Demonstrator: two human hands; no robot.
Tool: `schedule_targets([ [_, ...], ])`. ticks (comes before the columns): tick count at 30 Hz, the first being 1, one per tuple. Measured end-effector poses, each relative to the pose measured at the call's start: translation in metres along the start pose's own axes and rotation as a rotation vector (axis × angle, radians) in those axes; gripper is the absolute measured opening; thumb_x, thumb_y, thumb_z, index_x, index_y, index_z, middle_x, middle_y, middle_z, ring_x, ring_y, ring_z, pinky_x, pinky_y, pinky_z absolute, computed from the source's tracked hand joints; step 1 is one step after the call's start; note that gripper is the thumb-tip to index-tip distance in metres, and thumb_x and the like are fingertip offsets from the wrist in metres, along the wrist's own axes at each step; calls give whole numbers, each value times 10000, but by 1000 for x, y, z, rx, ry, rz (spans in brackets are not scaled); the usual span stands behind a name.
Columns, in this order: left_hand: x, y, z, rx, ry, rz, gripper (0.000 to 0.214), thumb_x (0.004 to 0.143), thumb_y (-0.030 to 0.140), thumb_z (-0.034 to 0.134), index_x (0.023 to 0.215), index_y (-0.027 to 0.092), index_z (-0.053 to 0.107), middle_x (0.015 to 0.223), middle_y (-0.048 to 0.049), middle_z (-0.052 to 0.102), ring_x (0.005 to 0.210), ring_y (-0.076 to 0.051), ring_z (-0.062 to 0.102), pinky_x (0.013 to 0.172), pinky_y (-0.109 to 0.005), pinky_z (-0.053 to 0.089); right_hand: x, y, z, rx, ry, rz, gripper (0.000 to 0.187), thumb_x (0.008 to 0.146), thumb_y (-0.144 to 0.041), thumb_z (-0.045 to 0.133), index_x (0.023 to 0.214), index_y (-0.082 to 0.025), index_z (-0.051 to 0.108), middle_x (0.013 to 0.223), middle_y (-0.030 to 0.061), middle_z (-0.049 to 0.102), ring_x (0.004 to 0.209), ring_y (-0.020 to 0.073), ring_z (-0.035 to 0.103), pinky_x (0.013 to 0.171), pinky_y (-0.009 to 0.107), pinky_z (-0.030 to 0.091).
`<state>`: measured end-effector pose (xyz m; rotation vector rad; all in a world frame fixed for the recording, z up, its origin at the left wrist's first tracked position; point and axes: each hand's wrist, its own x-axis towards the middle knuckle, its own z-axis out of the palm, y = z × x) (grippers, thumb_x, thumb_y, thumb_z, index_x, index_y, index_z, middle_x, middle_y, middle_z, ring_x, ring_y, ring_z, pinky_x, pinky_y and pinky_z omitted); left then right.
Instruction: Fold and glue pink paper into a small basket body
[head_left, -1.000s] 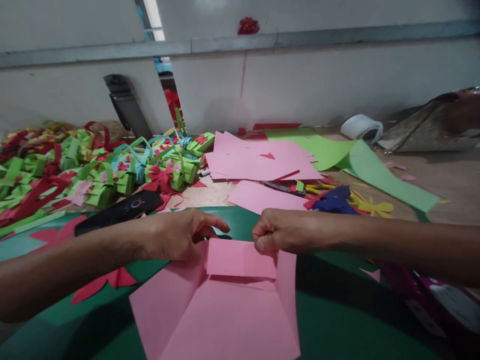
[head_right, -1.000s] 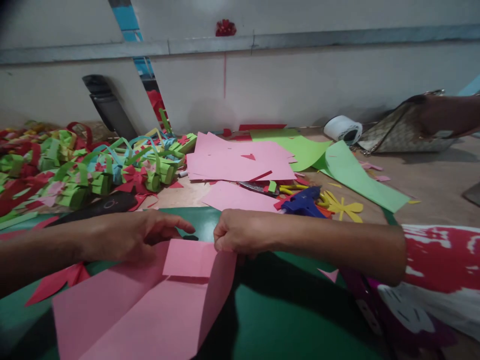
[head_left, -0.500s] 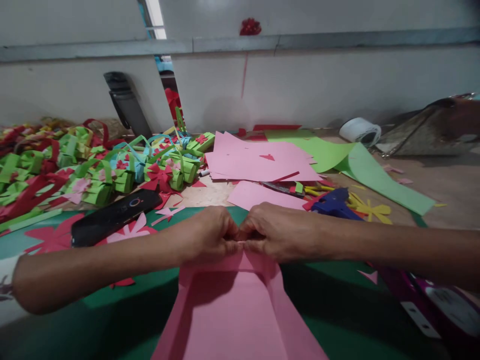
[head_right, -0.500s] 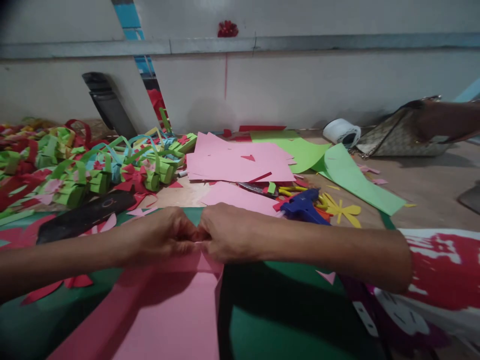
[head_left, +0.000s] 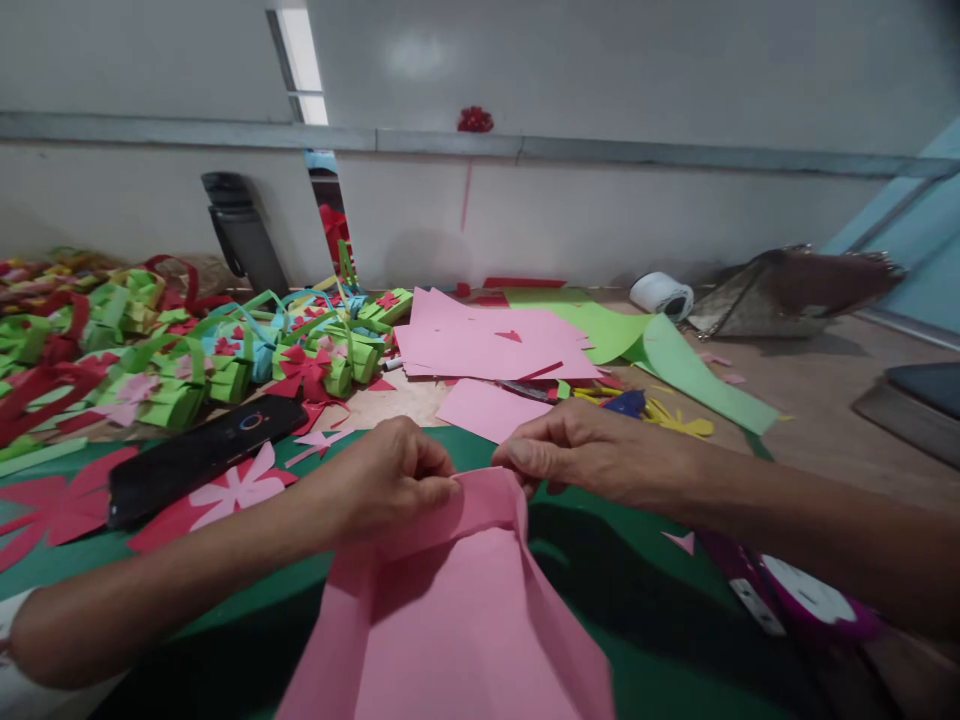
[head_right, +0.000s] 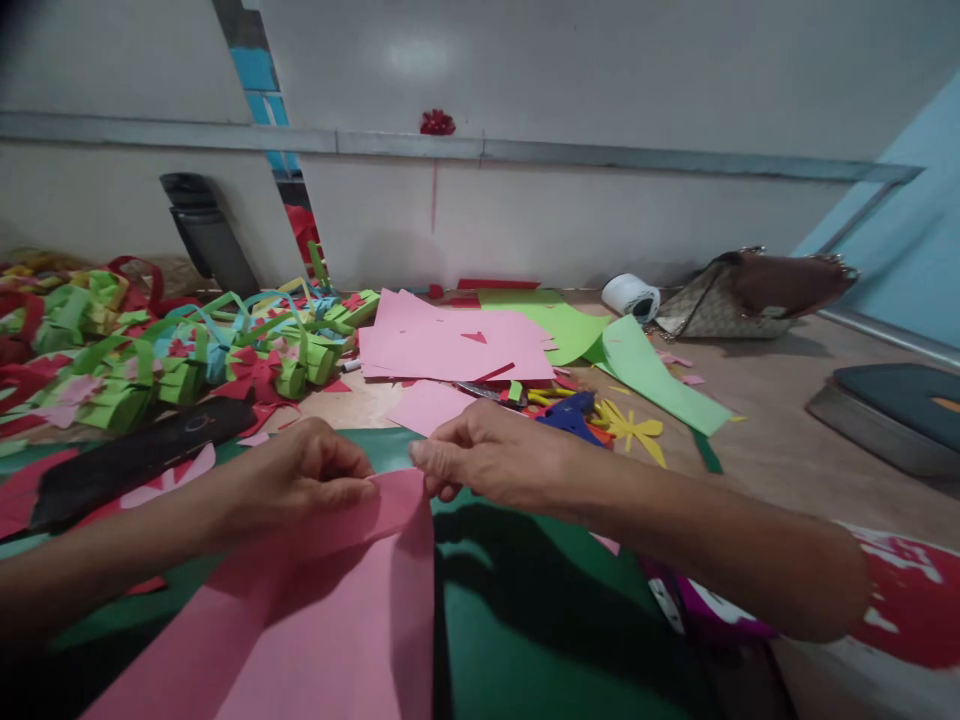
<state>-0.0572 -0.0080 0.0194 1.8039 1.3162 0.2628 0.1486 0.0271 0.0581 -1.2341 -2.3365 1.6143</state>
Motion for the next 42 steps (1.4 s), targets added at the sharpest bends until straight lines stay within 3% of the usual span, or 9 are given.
schedule_targets([
  [5, -7, -2, 4, 93, 14, 69, 257, 794, 282, 446, 587, 146, 513, 537, 45, 329, 492, -80, 284, 436, -211, 201, -4, 6, 11, -110, 101, -74, 338, 901, -352, 395, 667, -147, 527, 681, 2, 533, 648, 110, 481, 619, 238, 366],
  [10, -24, 12, 17, 653, 389, 140, 307, 782, 155, 456, 475, 148, 438, 442, 49, 265, 427, -75, 249, 455, -245, 144, -15, -9, 26, -468, 231, -175, 353, 888, -370, 432, 612, -166, 518, 537, -56, 398, 495, 80, 327, 465, 235, 227],
  [13, -30, 14, 25, 870, 523, 228, 293, 778, 140, 494, 486, 157, 511, 397, 35, 349, 390, -91, 293, 457, -256, 133, -16, -20, 43, -814, 343, -211, 175, 792, -247, 586, 636, -168, 589, 596, -24, 557, 555, 98, 447, 504, 242, 247],
  [15, -34, 12, 30, 938, 576, 333, 265, 757, 95, 501, 506, 165, 552, 412, 17, 459, 397, -109, 363, 460, -254, 168, -15, -23, 57, -1056, 440, -198, 145, 768, -176, 577, 627, -178, 612, 615, 10, 618, 545, 123, 484, 492, 262, 225],
  [17, -39, 8, 33, 964, 626, 404, 261, 737, 44, 490, 522, 169, 569, 440, 8, 529, 421, -124, 425, 480, -252, 226, -14, -23, 70, -1141, 488, -206, 126, 730, -115, 558, 637, -174, 620, 629, 42, 643, 557, 155, 519, 487, 277, 221],
  [21, -50, -2, 36, 969, 721, 434, 265, 764, 47, 473, 559, 175, 583, 492, -3, 568, 489, -153, 499, 540, -265, 320, -16, -19, 88, -1187, 540, -259, 130, 680, -56, 537, 680, -166, 608, 687, 65, 663, 630, 193, 563, 521, 293, 272],
  [26, -50, -11, 40, 978, 789, 559, 276, 796, 51, 432, 586, 165, 571, 542, -11, 594, 513, -163, 515, 611, -315, 366, -6, -2, 96, -1277, 637, -453, 134, 738, -69, 486, 726, -164, 579, 703, 61, 648, 616, 190, 544, 563, 319, 295],
  [36, -40, -10, 46, 960, 736, 581, 245, 814, 50, 395, 652, 159, 543, 574, -1, 583, 506, -148, 483, 692, -353, 362, 3, 18, 93, -1268, 822, -712, 246, 809, -36, 384, 704, -146, 577, 650, 59, 599, 586, 179, 481, 598, 321, 300],
  [42, -39, -7, 45, 914, 785, 625, 250, 786, 39, 388, 644, 176, 542, 565, 15, 590, 521, -141, 503, 821, -385, 366, -1, 16, 89, -1176, 853, -826, 284, 849, -74, 357, 711, -129, 599, 730, 77, 625, 691, 187, 525, 787, 408, 333],
])
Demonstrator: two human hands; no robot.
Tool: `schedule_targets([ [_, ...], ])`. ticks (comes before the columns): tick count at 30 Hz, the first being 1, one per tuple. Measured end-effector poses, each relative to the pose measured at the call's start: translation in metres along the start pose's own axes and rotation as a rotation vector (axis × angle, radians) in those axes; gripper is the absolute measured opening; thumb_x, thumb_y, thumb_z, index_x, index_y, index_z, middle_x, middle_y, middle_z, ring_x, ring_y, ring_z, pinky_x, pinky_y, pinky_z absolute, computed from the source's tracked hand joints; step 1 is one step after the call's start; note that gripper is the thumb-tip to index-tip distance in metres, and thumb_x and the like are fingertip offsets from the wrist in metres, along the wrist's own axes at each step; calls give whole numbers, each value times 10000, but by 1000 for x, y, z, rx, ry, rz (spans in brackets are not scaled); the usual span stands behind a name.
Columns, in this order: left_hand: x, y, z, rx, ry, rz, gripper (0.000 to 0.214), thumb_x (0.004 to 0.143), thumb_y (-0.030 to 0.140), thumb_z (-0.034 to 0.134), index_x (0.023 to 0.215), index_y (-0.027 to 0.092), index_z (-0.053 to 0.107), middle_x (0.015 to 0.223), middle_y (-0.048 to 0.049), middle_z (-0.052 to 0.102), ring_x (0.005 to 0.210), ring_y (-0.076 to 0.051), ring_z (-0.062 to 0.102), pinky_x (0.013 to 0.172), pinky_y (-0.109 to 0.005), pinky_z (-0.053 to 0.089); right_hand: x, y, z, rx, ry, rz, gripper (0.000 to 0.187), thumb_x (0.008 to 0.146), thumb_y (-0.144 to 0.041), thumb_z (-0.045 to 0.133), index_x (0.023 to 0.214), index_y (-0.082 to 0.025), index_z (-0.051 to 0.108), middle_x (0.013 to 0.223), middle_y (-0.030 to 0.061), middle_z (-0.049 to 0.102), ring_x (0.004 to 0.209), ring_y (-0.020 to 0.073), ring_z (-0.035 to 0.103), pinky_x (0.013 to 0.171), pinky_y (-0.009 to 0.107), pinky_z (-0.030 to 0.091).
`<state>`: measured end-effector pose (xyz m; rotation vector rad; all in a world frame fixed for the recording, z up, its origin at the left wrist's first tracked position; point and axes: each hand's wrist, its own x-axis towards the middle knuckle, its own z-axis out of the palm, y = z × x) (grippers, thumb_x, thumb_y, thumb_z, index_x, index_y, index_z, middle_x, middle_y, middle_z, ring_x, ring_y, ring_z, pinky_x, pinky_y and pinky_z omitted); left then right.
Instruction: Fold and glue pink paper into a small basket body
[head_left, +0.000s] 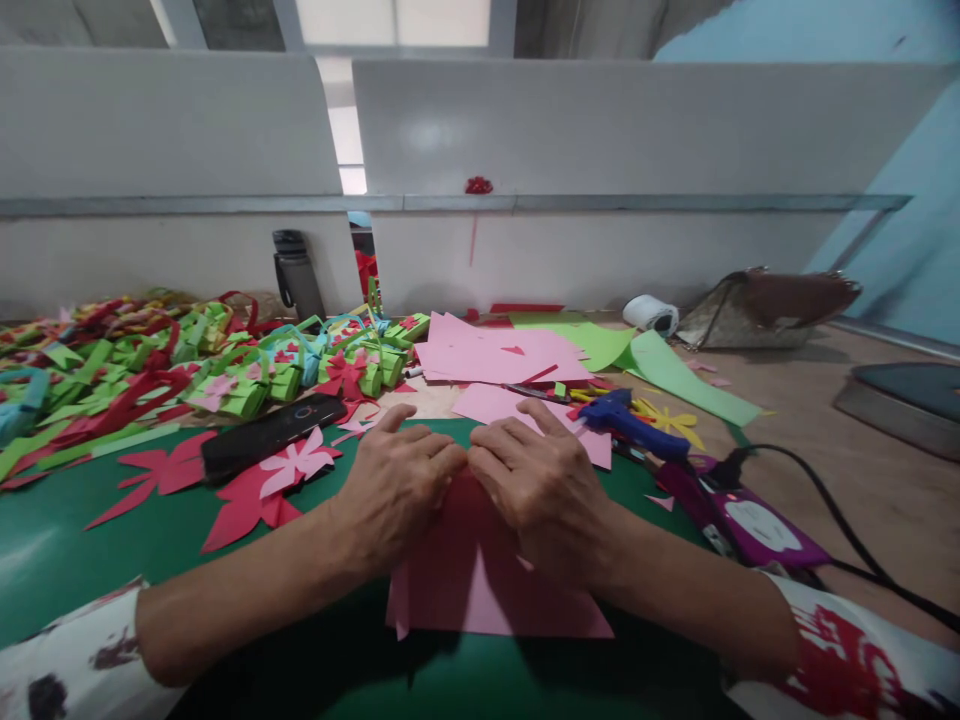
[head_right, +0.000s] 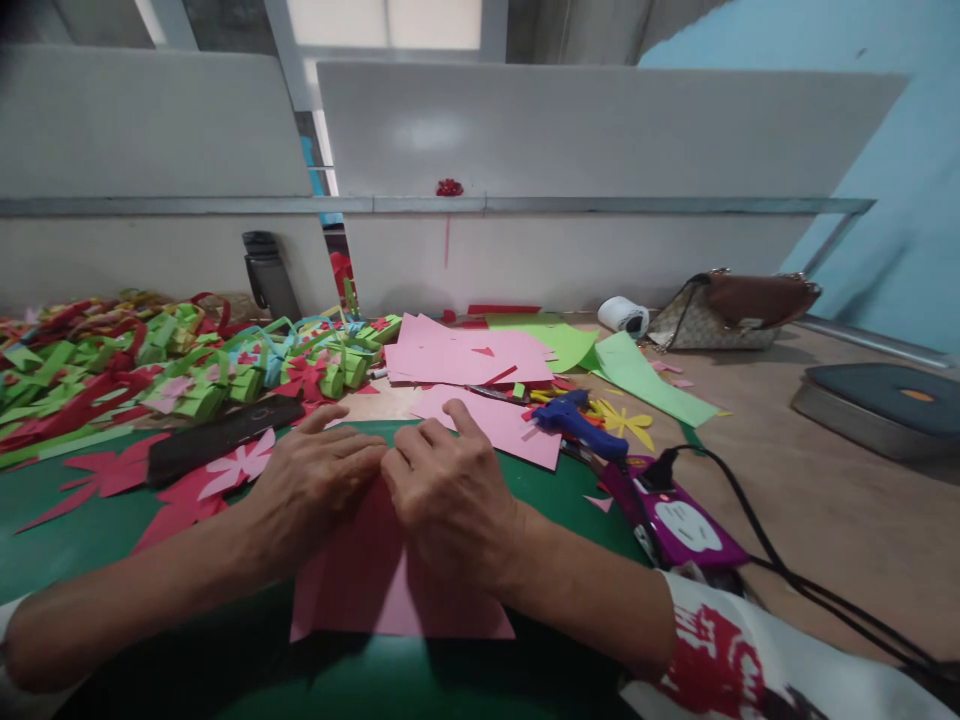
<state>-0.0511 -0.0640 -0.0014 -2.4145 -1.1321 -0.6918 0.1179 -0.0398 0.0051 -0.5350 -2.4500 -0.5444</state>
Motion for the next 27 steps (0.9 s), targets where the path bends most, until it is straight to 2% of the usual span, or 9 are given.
schedule_targets([
  [4, -3, -2, -5, -7, 15, -6, 260, 799, 50, 373, 659, 176, 551, 569, 18, 590, 543, -141, 525, 899, -421, 338, -2, 1, -4, -1, 3, 32, 248, 858, -105, 388, 739, -141, 603, 742, 43, 633, 711, 182, 528, 919, 502, 245],
  [9, -8, -8, -8, -3, 44, -48, 283, 848, 99, 366, 675, 180, 575, 570, 18, 603, 547, -136, 530, 905, -421, 339, -5, 5, -7, -34, 9, 96, 203, 832, -97, 449, 692, -155, 586, 770, 19, 649, 765, 172, 541, 989, 539, 144],
  [18, -11, -14, -2, 15, -40, -83, 277, 831, 88, 367, 661, 182, 564, 569, 17, 596, 551, -140, 528, 923, -453, 326, -6, 8, -8, -42, -48, 165, 228, 830, -76, 434, 677, -158, 582, 756, 9, 655, 760, 161, 539, 997, 500, 152],
  [27, -12, -13, 1, 0, -104, -116, 293, 852, 96, 383, 700, 179, 619, 586, 20, 615, 553, -134, 537, 970, -463, 305, -7, 6, -7, -4, -52, 199, 235, 800, -54, 438, 646, -133, 597, 746, 36, 656, 755, 174, 570, 999, 537, 150],
])
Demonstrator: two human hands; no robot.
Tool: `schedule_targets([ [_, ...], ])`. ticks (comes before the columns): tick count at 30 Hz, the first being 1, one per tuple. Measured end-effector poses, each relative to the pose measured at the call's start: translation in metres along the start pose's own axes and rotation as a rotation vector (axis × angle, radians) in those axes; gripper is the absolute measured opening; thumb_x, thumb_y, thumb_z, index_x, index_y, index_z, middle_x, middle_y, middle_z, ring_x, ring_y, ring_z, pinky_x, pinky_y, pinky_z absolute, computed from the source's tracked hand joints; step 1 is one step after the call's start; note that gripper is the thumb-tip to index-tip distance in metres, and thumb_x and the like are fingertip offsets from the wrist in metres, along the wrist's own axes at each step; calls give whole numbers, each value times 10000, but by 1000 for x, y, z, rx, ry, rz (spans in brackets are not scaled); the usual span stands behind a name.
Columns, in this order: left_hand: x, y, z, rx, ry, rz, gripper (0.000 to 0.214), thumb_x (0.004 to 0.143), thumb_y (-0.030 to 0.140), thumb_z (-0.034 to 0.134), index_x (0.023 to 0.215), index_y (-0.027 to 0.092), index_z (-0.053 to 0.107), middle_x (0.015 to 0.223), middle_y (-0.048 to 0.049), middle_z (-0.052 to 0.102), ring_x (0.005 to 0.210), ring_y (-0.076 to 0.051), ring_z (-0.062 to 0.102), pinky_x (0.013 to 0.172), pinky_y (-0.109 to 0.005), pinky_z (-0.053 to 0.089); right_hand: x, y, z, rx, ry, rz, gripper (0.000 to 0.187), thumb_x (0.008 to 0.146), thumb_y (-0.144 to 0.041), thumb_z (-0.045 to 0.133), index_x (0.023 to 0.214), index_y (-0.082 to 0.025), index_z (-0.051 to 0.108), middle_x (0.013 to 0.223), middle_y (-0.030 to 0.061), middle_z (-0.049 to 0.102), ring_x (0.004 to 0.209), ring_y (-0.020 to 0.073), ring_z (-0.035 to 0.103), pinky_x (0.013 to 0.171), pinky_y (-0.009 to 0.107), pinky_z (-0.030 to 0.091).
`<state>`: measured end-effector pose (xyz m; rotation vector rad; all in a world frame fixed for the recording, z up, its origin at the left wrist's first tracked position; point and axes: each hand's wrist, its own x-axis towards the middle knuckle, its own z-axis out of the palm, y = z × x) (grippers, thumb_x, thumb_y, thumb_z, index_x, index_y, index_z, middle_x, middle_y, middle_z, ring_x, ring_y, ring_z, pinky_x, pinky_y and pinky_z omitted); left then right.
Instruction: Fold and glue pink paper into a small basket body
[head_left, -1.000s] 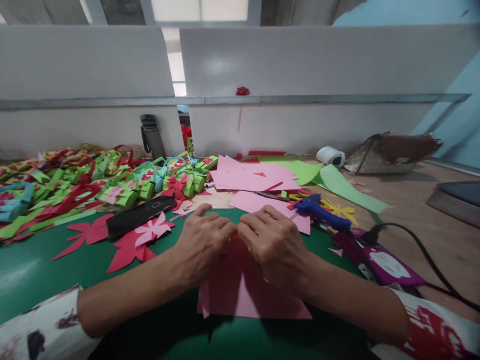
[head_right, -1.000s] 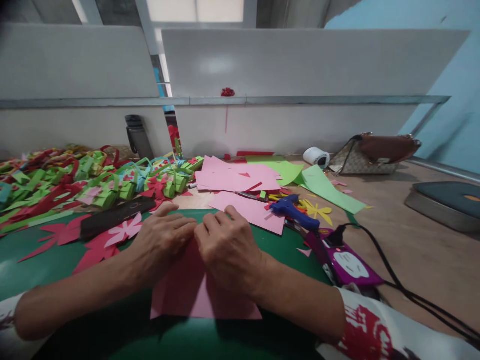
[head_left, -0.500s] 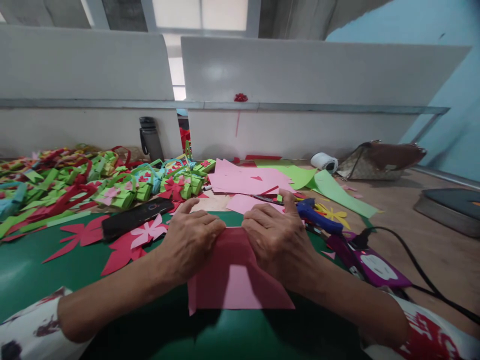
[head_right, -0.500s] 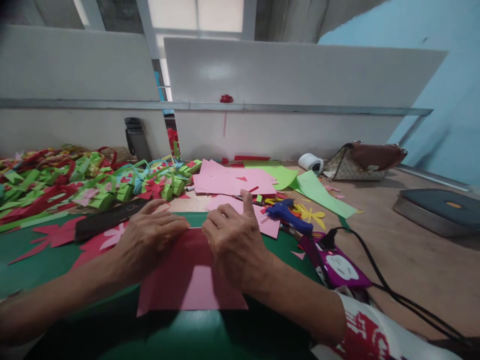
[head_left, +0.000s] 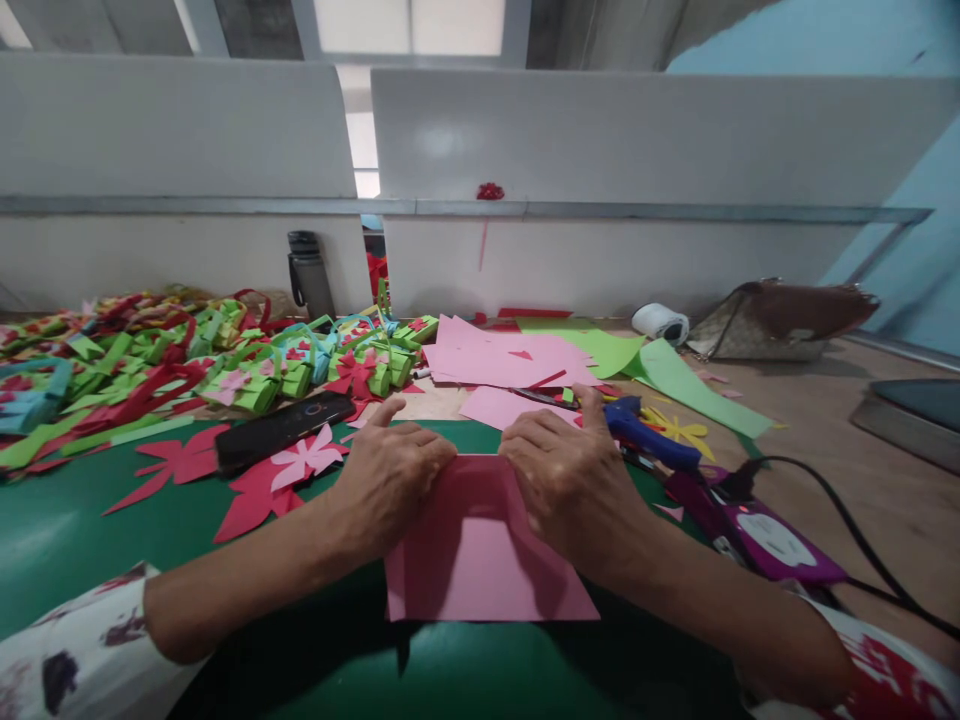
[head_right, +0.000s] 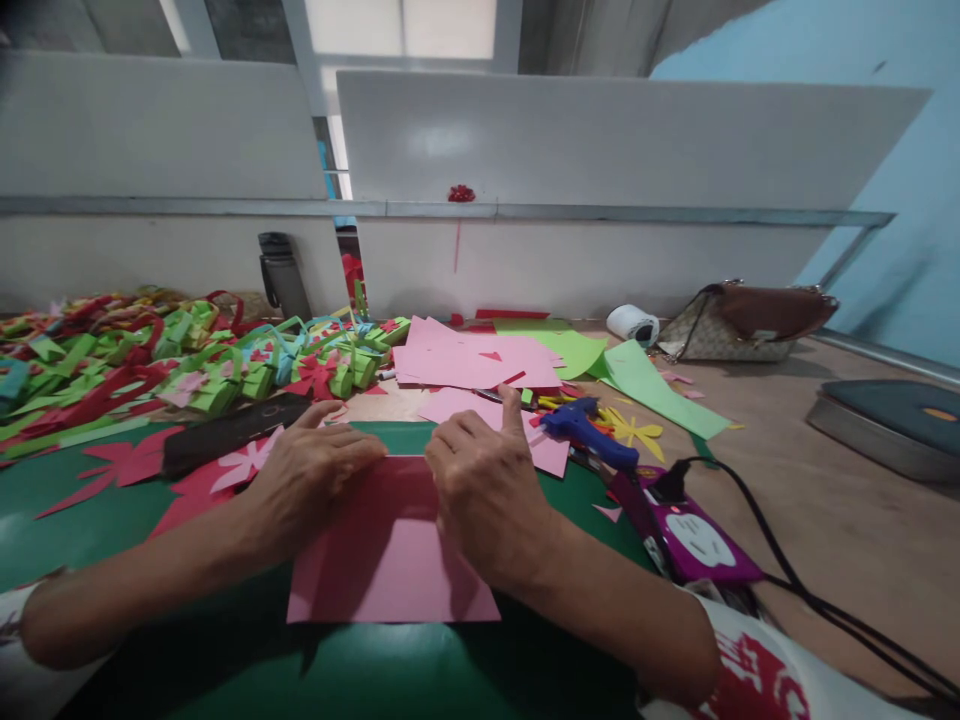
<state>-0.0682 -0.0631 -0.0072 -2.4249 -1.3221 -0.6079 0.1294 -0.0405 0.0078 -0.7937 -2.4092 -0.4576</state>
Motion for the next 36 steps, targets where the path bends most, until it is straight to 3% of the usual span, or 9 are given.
schedule_targets([
  [8, 0, 1, 1, -74, -16, -22, 278, 844, 79, 402, 675, 168, 604, 603, 13, 634, 578, -144, 563, 961, -489, 304, -1, 0, 4, -28, -13, 2, 291, 848, -50, 391, 675, -139, 607, 757, 50, 669, 723, 171, 567, 995, 536, 179],
  [13, 4, 12, 1, -77, -28, -19, 279, 856, 80, 406, 668, 163, 596, 573, 21, 609, 556, -139, 542, 925, -468, 335, -3, -2, 5, 0, -81, -18, 204, 829, -67, 442, 751, -140, 616, 750, 40, 659, 769, 194, 569, 1000, 566, 150],
  [17, 8, 22, 2, -118, -9, 37, 278, 867, 84, 412, 663, 165, 583, 587, 16, 611, 577, -141, 545, 883, -433, 350, -5, -5, 6, 9, -113, -72, 254, 800, -22, 418, 701, -151, 613, 660, 16, 619, 712, 182, 546, 1004, 558, 152],
  [25, 11, 22, 4, -167, 40, 8, 257, 851, 105, 438, 627, 164, 550, 599, 29, 587, 588, -118, 523, 839, -370, 346, -4, -5, 4, -32, -49, -100, 311, 824, -40, 360, 641, -151, 585, 600, 18, 574, 621, 167, 498, 994, 561, 186],
  [36, 6, 13, -9, -287, 51, -55, 253, 871, 135, 445, 677, 183, 599, 716, 27, 665, 675, -121, 556, 840, -347, 328, -2, -6, -5, -95, -2, -106, 298, 805, -67, 382, 606, -168, 579, 566, 7, 559, 596, 163, 461, 977, 606, 158],
])
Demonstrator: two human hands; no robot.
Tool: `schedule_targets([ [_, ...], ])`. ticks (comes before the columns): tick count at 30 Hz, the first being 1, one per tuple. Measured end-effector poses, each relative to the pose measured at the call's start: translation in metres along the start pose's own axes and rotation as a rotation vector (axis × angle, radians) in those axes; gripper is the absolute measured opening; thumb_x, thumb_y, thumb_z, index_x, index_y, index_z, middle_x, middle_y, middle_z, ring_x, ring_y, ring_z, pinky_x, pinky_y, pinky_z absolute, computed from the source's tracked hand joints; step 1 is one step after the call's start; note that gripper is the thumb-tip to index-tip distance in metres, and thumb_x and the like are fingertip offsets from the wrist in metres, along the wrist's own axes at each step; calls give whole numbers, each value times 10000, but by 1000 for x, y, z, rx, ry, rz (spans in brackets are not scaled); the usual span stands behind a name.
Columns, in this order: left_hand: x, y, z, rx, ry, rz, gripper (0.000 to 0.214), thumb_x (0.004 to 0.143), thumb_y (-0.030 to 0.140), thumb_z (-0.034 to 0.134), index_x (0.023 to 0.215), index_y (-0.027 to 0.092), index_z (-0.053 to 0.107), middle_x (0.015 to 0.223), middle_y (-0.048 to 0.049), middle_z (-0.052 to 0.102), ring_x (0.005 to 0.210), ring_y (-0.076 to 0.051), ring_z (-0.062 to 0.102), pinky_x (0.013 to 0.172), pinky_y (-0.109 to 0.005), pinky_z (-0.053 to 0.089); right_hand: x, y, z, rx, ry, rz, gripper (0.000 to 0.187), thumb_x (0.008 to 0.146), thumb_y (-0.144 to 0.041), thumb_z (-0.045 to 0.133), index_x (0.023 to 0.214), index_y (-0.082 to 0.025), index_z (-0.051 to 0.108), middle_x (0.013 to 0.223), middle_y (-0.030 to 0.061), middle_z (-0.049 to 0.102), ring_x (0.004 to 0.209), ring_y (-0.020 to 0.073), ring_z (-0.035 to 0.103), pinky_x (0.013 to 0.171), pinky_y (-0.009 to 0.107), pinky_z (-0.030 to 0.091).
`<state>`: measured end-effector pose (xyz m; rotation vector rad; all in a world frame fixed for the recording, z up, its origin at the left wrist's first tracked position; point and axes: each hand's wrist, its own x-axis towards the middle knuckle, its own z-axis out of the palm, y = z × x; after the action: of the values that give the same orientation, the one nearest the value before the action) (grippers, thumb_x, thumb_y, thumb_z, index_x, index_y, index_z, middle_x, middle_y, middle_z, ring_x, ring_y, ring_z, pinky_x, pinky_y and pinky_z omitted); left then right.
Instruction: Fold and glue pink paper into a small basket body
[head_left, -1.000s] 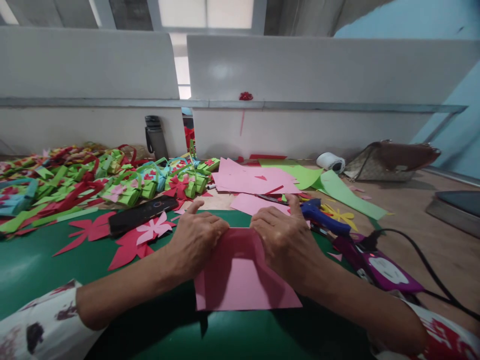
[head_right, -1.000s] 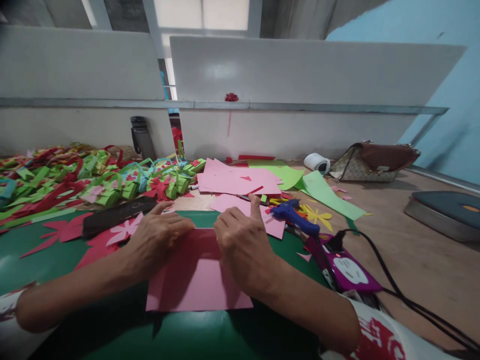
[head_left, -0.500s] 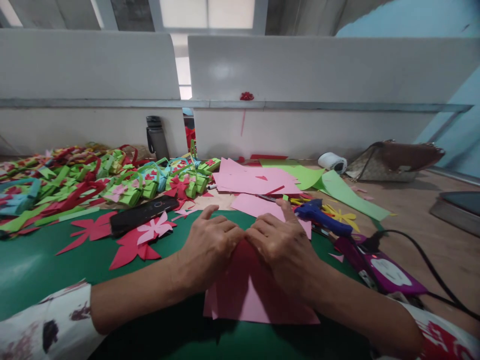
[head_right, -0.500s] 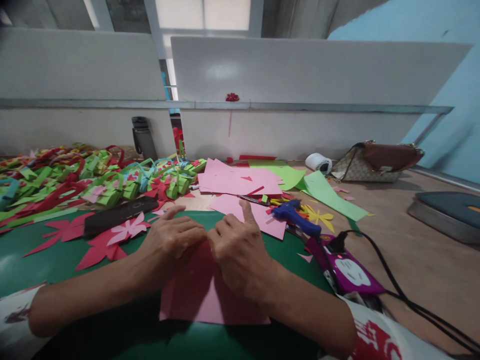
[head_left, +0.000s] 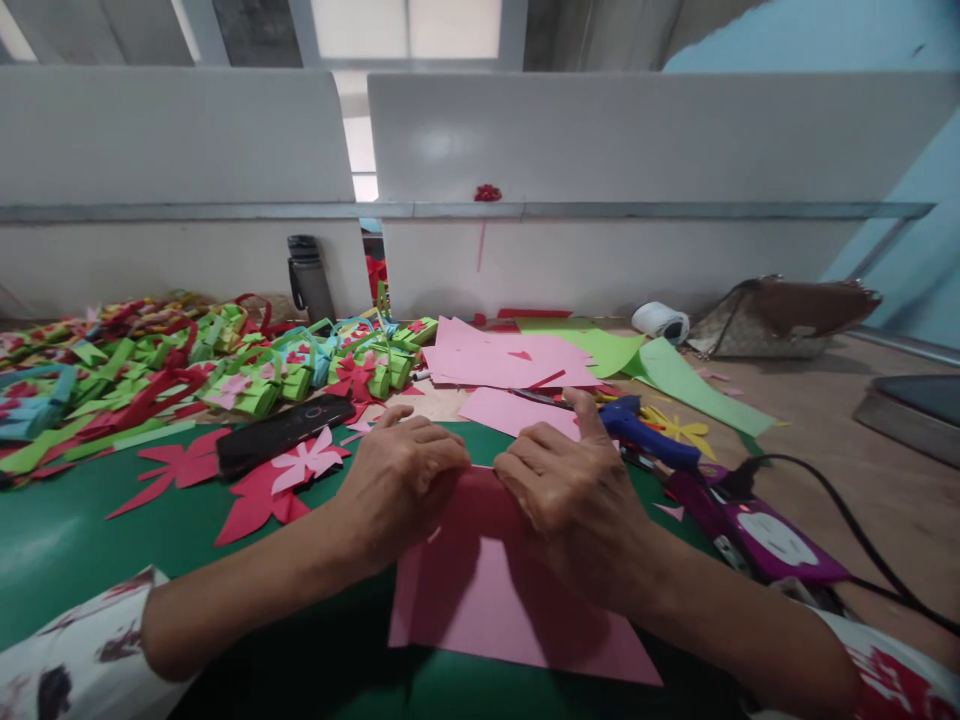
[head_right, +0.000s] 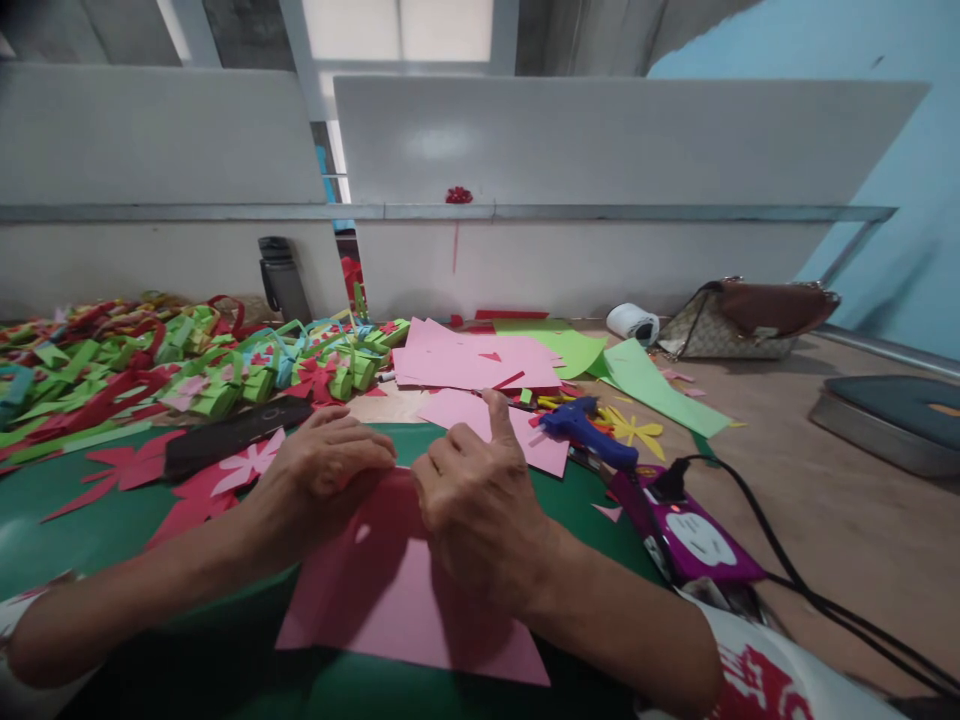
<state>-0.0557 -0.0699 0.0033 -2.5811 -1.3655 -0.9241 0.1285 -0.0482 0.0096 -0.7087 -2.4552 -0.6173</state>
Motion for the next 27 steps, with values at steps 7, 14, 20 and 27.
schedule_targets([
  [7, -1, -7, -2, -53, 48, -14, 196, 832, 129, 510, 690, 179, 636, 749, 10, 691, 687, -127, 586, 793, -332, 356, -2, 2, 0, -50, 5, 35, 311, 818, -74, 388, 590, -180, 570, 569, 2, 559, 613, 161, 459, 995, 528, 188],
  [14, -1, -8, -2, -159, 103, -35, 166, 791, 100, 525, 689, 171, 636, 766, -13, 713, 683, -140, 623, 737, -322, 419, -1, 2, 1, -60, -3, 42, 309, 830, -78, 393, 603, -180, 577, 573, 2, 561, 618, 159, 457, 1000, 513, 176],
  [20, 0, -10, 0, -223, 112, -76, 147, 785, 106, 529, 725, 170, 646, 779, -24, 728, 680, -149, 640, 754, -333, 429, -2, 4, 2, -76, 1, 33, 303, 830, -89, 401, 603, -185, 578, 570, 3, 564, 616, 162, 457, 1005, 506, 168],
  [27, -1, -8, -2, -174, 17, -186, 191, 763, 80, 527, 722, 176, 686, 608, 20, 684, 516, -109, 555, 785, -320, 403, -1, 6, 7, -94, 4, 26, 292, 822, -88, 406, 609, -181, 582, 581, 7, 579, 621, 162, 468, 1008, 522, 160],
])
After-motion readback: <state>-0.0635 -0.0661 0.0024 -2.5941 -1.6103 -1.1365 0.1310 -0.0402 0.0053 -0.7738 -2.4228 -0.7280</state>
